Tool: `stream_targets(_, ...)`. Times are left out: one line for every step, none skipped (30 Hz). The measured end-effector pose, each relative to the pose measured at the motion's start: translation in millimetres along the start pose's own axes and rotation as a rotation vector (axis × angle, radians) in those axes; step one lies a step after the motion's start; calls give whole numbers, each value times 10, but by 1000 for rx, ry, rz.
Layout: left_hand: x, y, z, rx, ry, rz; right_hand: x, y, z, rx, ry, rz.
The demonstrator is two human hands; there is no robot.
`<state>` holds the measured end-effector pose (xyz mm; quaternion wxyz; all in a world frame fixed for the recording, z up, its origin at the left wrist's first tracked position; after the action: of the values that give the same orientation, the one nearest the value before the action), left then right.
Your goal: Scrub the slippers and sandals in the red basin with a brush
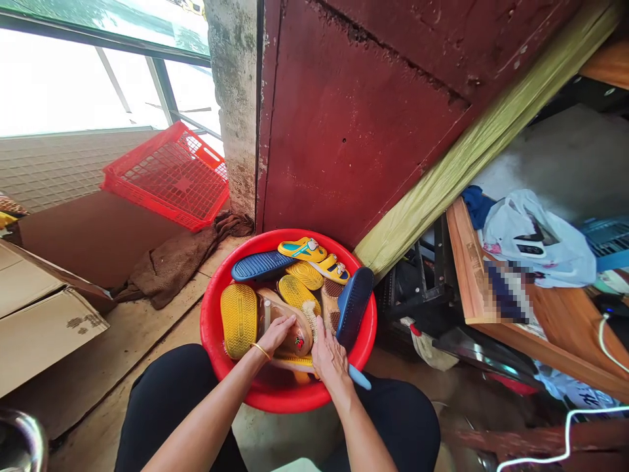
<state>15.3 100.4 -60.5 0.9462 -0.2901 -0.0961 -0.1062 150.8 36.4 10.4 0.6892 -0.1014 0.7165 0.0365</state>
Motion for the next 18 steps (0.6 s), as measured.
stream_targets(-11,3,-5,-7,-6,6,-18,4,8,2,7,9)
stream_targets(-22,6,-9,-13,-11,14,-38,5,17,3,14,21)
stream_targets(-32,8,-14,-19,-16,21,-61,4,27,1,26,36)
stream_targets(-39,10,-19,-24,-21,28,-88,0,36,-5,43,57)
stream_targets(-44,12,-24,-30,-26,34,-120,-8,43,-14,67,84)
stream_targets(-46,13,-29,-36,-32,39,-157,-19,46,-26,97,119)
stream_targets(-47,15,-32,-41,-37,45,-196,-34,45,-39,128,158)
stream_targets(-46,17,-35,-48,-41,48,-235,-53,34,-53,156,198)
stream_targets(-43,18,-35,-54,-44,50,-268,-78,15,-68,176,235)
stream_targets(-38,17,-34,-59,-46,50,-291,-107,-13,-80,187,264)
stream_targets(-32,15,-31,-65,-49,49,-299,-141,-51,-93,187,282)
stream_targets(-26,10,-27,-70,-51,47,-290,-179,-97,-108,177,284)
stream_targets(-21,3,-23,-74,-54,47,-266,-221,-146,-123,157,274)
stream_targets(-19,-6,-20,-79,-58,48,-232,-268,-189,-135,129,255)
stream_targets(-19,-15,-19,-85,-61,52,-193,-319,-223,-146,96,234)
stream_targets(-20,-24,-20,-92,-64,58,-156,-370,-248,-158,60,213)
stream_targets(-23,-31,-23,-99,-67,64,-126,-418,-263,-171,26,196)
stream_targets(-25,-37,-27,-107,-70,68,-105,-456,-269,-181,-6,184)
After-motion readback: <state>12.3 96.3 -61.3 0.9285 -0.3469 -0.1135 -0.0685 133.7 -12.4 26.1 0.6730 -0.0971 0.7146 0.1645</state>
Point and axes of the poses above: each hand's wrist, its own y-axis towards the middle knuckle, its own x-axis out of the palm, z = x × y, the point moved 9 cm from there along y, towards the middle knuckle, and after that the axes turned 9 degrees about -x, right-handed, at the moved point
